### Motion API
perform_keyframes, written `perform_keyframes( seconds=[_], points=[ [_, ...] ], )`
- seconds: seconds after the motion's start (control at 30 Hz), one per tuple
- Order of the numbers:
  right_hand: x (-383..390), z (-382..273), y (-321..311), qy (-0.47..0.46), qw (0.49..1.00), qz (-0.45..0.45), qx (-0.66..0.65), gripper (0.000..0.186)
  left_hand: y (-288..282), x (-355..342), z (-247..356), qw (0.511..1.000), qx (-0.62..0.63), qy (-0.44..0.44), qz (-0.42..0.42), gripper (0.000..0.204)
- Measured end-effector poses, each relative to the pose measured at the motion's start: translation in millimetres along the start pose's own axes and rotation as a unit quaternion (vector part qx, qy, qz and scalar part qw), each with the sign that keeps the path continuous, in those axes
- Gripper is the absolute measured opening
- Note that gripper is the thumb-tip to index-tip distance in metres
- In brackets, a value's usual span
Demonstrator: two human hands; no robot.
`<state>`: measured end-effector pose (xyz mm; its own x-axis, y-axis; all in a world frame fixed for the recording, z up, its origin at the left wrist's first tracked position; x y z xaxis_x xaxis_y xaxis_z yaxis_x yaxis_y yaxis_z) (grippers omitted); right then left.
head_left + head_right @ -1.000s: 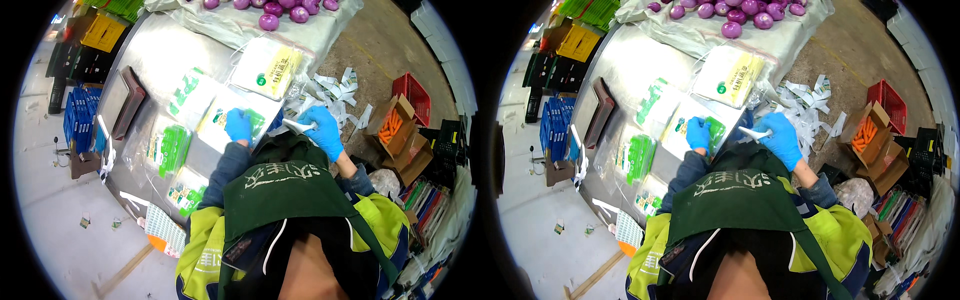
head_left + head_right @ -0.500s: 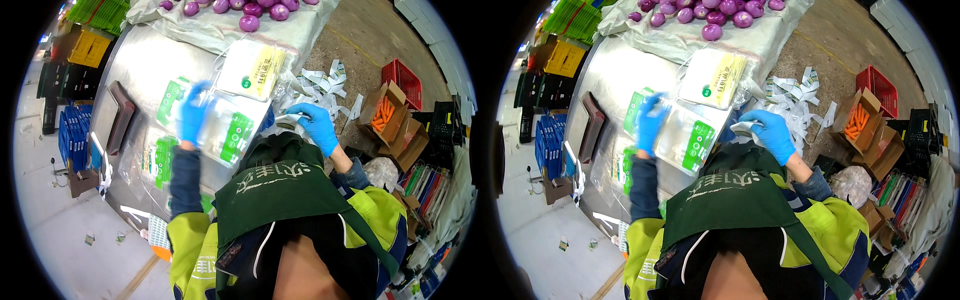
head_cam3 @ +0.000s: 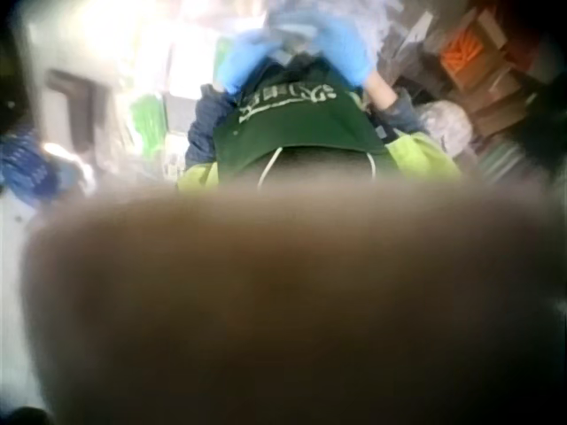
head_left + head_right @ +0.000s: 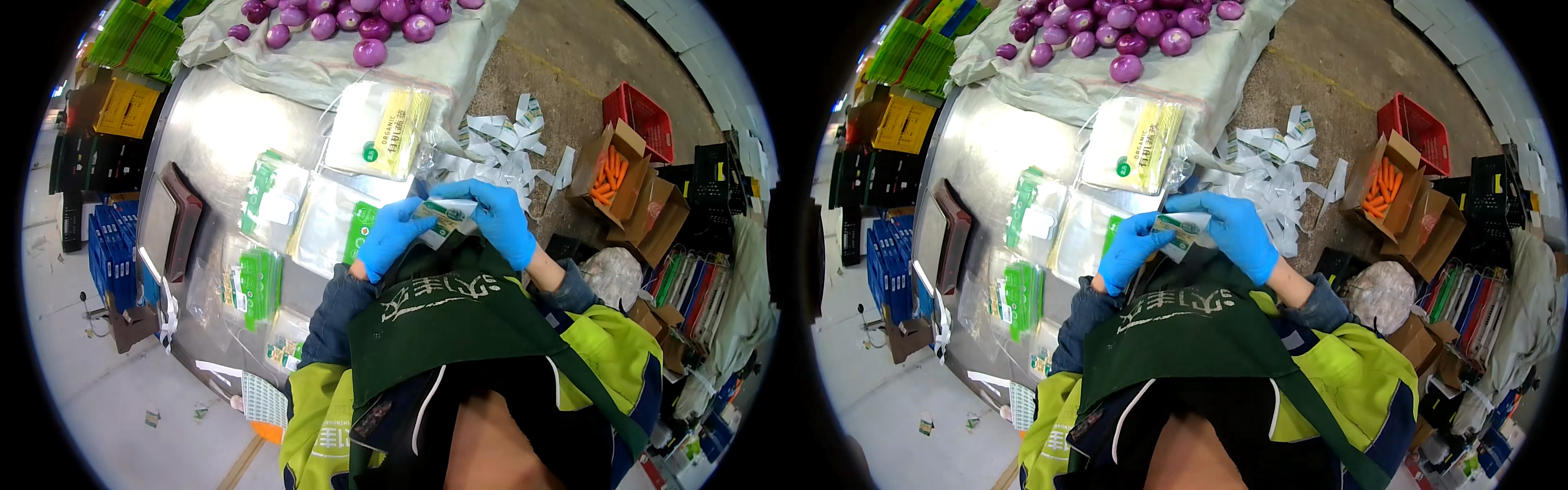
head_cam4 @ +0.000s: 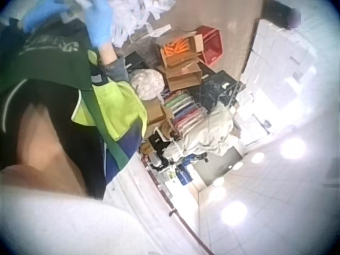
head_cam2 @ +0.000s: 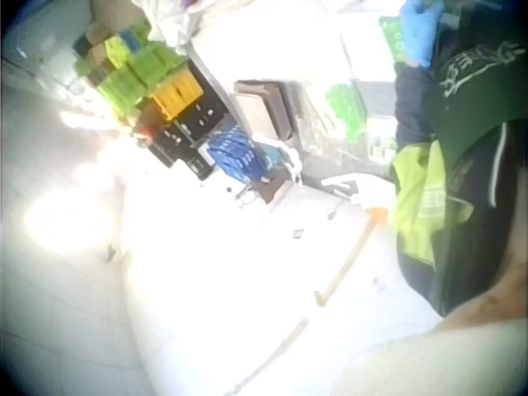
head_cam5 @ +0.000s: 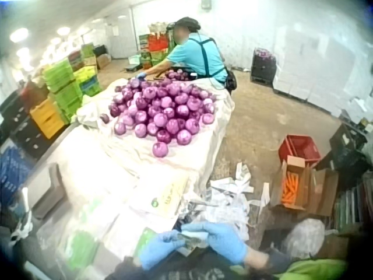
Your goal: The person peels adhesive labels from a roll and applies them to plastic bags laid out on a metal table.
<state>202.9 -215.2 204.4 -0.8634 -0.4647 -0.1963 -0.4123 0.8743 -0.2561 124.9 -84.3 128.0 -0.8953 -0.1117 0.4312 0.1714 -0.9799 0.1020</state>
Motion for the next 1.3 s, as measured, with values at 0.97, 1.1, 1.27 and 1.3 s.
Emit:
perform_keyframes(
  seconds=[0.97, 1.1, 1.27, 1.3],
  points=[
    [24, 40, 72, -0.026, 0.979, -0.132, 0.155, 0.017, -122, 3, -71, 0.75, -0.434, 0.149, 0.476, 0.052],
    [23, 27, 66, -0.071, 0.996, -0.049, 0.014, 0.022, -161, -18, -109, 0.815, -0.357, 0.074, 0.45, 0.025],
    [31, 51, 63, 0.131, 0.985, -0.11, -0.014, 0.022, -180, -40, -102, 0.92, -0.309, -0.017, 0.24, 0.013],
    [33, 60, 60, 0.144, 0.979, -0.142, 0.011, 0.022, -195, -42, -105, 0.946, -0.276, -0.059, 0.16, 0.014]
  ],
)
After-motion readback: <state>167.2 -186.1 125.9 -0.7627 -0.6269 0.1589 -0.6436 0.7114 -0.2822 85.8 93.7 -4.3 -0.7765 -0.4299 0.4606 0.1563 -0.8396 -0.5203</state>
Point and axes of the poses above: each hand's wrist, its own x-axis away from the middle knuckle, its own y-axis out of the palm, z = x × y, the point moved 9 cm from there along -x, towards the middle knuckle, and after that the axes turned 11 degrees about z, right-handed, at the moved point
